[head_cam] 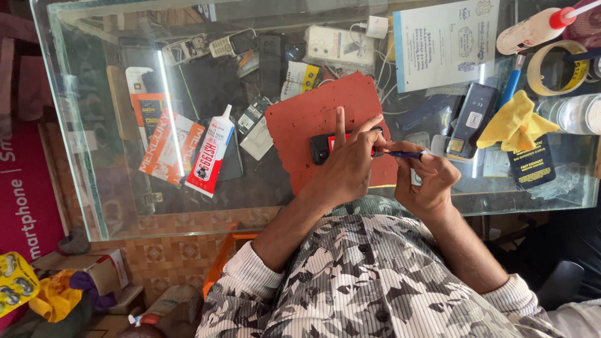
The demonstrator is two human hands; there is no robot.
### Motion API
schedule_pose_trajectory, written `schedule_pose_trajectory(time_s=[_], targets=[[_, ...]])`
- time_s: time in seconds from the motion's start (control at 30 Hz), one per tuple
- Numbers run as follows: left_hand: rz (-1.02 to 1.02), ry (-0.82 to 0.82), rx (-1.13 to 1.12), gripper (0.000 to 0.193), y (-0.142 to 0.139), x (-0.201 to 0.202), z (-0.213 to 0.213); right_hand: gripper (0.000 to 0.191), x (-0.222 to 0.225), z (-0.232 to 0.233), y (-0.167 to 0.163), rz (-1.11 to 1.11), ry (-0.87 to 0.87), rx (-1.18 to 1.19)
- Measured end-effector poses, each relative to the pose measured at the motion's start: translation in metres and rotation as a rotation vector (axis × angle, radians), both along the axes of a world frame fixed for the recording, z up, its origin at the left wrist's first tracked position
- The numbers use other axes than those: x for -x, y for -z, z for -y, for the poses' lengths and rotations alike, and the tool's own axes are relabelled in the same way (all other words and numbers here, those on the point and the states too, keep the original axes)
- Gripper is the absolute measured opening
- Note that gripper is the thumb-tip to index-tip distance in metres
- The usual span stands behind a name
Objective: The person disassembles a feature phone, applies adhesive to the internal components, reassembles the device, and tests its functionality by pressing buttons and navigating the screen. They also use a small tool to adjust internal parts and wipe the screen with a cloth.
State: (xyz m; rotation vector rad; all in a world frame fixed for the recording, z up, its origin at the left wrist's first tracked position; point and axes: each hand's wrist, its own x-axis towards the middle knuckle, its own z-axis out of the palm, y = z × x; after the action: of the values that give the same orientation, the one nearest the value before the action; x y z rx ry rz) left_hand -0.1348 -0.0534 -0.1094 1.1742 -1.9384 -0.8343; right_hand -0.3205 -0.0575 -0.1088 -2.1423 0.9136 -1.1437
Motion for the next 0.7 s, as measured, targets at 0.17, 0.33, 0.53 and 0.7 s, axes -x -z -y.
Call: schedule_pose_trajectory(time_s=[0.17,0.33,0.53,0.7], targets=[[0.029,0.008,-0.037,0.042,0.002,0.001,0.001,0.054,0.002,0.0,0.0,0.001,-0.015,-0.018],[0.004,0.004,-0.016,0.038,0.001,0.001,0.0,0.054,0.004,0.0,0.002,-0.03,-0.009,-0.004],[0.022,-0.06,0.093,0.046,-0.001,0.001,-0.004,0.06,0.0,0.001,0.0,-0.023,0.06,0.024],[0.023,-0.093,0.088,0.062,0.005,-0.003,-0.001,0.057,0.004,0.012,-0.008,-0.058,-0.024,0.094]])
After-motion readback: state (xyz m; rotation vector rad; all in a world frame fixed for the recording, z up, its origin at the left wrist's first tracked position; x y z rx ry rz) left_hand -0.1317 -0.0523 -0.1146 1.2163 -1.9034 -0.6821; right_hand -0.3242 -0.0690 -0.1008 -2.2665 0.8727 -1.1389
